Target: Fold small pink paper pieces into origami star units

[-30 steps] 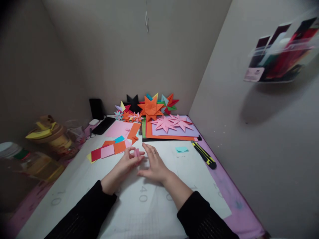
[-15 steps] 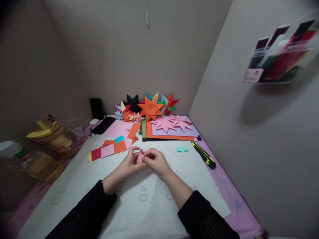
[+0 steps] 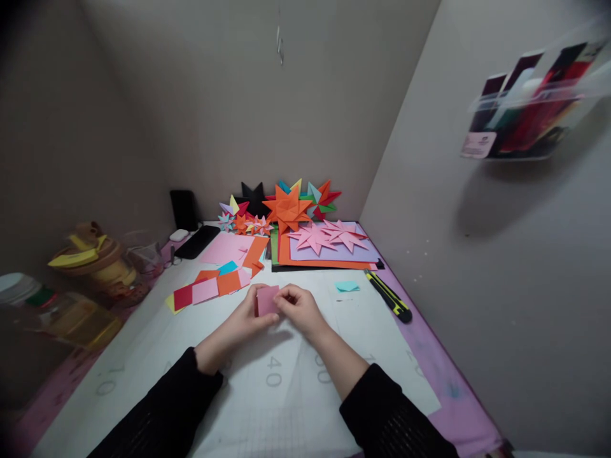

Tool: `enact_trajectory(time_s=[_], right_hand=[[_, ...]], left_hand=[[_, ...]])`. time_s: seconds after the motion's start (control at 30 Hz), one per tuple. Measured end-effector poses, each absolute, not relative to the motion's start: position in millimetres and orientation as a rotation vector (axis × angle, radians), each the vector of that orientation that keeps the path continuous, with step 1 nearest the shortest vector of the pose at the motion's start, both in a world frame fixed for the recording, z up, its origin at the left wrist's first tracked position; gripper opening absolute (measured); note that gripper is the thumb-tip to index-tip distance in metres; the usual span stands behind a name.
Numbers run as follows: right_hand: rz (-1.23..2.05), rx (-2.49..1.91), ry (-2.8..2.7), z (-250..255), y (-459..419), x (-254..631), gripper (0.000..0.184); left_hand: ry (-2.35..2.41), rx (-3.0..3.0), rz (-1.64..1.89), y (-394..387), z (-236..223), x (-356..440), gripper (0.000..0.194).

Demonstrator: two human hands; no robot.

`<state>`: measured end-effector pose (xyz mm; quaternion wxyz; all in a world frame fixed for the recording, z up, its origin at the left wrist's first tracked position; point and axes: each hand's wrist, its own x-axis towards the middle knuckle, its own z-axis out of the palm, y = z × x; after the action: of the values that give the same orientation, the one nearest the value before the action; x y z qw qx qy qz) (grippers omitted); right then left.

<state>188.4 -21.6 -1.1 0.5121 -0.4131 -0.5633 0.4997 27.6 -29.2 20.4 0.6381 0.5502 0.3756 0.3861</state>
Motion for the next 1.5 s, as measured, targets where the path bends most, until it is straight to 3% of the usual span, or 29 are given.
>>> enact_trajectory(time_s=[0.23,0.43,1.0,1.5], right_hand=[[1.199,-1.0,-1.36,-1,-23,188,0.018],[1.258,-0.939,-1.31,-2,-21,188,0.023],[1.355,-0.877,-1.276,4,-28,181,0.025],[1.382,-0.893,-1.223,-5,-22,183,0.02]], left_hand=[[0.804,1.2,0.819,-32,24,28,0.047],[0.702,1.071,0.838,-31,25,28,0.06],[0.842,1.366,1.008,-25,9,33,0.034],[0.834,1.465,0.924,-24,6,30,0.037]])
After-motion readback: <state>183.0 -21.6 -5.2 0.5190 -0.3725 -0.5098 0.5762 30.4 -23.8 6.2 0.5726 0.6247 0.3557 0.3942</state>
